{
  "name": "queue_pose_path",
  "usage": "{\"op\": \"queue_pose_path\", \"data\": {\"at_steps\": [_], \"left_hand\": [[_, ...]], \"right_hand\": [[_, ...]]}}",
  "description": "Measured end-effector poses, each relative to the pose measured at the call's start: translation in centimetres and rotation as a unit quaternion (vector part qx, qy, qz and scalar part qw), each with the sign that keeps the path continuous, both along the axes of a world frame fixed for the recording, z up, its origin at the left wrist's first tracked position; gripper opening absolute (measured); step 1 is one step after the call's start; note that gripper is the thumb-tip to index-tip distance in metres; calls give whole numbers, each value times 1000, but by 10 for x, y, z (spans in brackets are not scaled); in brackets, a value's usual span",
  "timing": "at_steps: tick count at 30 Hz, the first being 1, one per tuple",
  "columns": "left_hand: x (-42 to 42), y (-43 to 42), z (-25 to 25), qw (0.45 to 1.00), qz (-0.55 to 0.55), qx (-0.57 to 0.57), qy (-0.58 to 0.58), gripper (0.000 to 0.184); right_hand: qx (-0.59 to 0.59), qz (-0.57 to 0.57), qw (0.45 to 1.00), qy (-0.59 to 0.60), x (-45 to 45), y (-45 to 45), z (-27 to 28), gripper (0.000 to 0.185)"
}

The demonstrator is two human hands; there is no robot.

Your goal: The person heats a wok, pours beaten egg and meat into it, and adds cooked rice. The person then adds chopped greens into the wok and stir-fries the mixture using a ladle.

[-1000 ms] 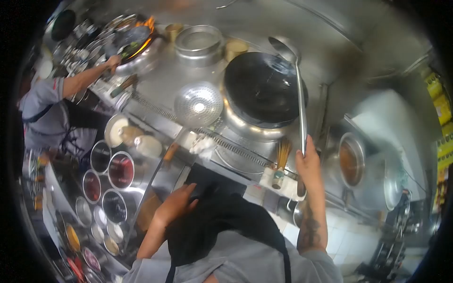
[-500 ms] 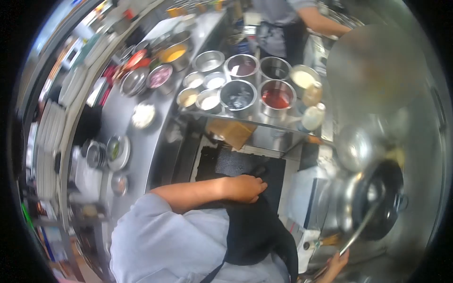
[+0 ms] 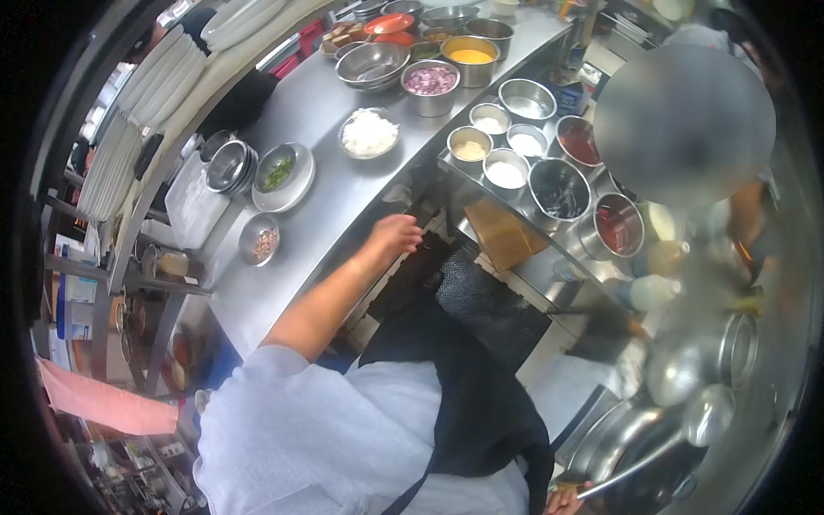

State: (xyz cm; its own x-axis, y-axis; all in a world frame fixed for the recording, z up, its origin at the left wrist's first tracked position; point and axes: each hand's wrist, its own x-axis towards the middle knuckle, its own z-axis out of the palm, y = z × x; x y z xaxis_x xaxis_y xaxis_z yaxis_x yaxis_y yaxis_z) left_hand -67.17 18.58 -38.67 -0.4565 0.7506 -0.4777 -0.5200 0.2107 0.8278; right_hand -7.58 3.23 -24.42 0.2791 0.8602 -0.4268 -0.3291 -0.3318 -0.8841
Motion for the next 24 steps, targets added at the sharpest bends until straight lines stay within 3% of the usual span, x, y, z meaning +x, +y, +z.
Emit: {"op": "queue_pose_path", "data": {"at_steps": [2,3,6,7,8,10,11,13,15,19,21,24], "left_hand": [[-43,-21,-3,989,133,-65,-5,34],[-65,-38,-8,988,142,-64,-13,47],[-119,-115,-57,946,316,8,-70,66],[-121,-132,-33,920,377,1,-106,77],[-125,-148,-19,891,438,-8,-123,88],[-152,-202,-44,862,496,7,-110,97],[-160,-216,-38,840,530,-5,-114,86],[-163,-234,-32,842,537,-48,-15,62],[-168,-238,-22,839,538,-81,3,34],[-163,-250,-4,825,557,-81,45,22],[-146,-250,16,806,580,-86,85,20],[-144,-245,39,813,560,-67,147,18]], "right_hand": [[4,34,999,39,-33,29,-5,41],[7,45,997,60,-53,41,-11,39],[7,141,986,85,-100,86,-39,43],[11,194,976,101,-115,106,-47,46],[29,264,953,147,-140,133,-45,46],[-33,329,927,175,-210,186,-11,47],[-23,345,915,205,-244,211,-4,47],[24,420,868,264,-305,272,-2,45],[30,439,872,215,-367,326,19,42],[89,498,862,-28,-481,423,34,33],[124,483,832,-241,-532,453,33,25],[167,481,797,-327,-574,479,32,21]]}}
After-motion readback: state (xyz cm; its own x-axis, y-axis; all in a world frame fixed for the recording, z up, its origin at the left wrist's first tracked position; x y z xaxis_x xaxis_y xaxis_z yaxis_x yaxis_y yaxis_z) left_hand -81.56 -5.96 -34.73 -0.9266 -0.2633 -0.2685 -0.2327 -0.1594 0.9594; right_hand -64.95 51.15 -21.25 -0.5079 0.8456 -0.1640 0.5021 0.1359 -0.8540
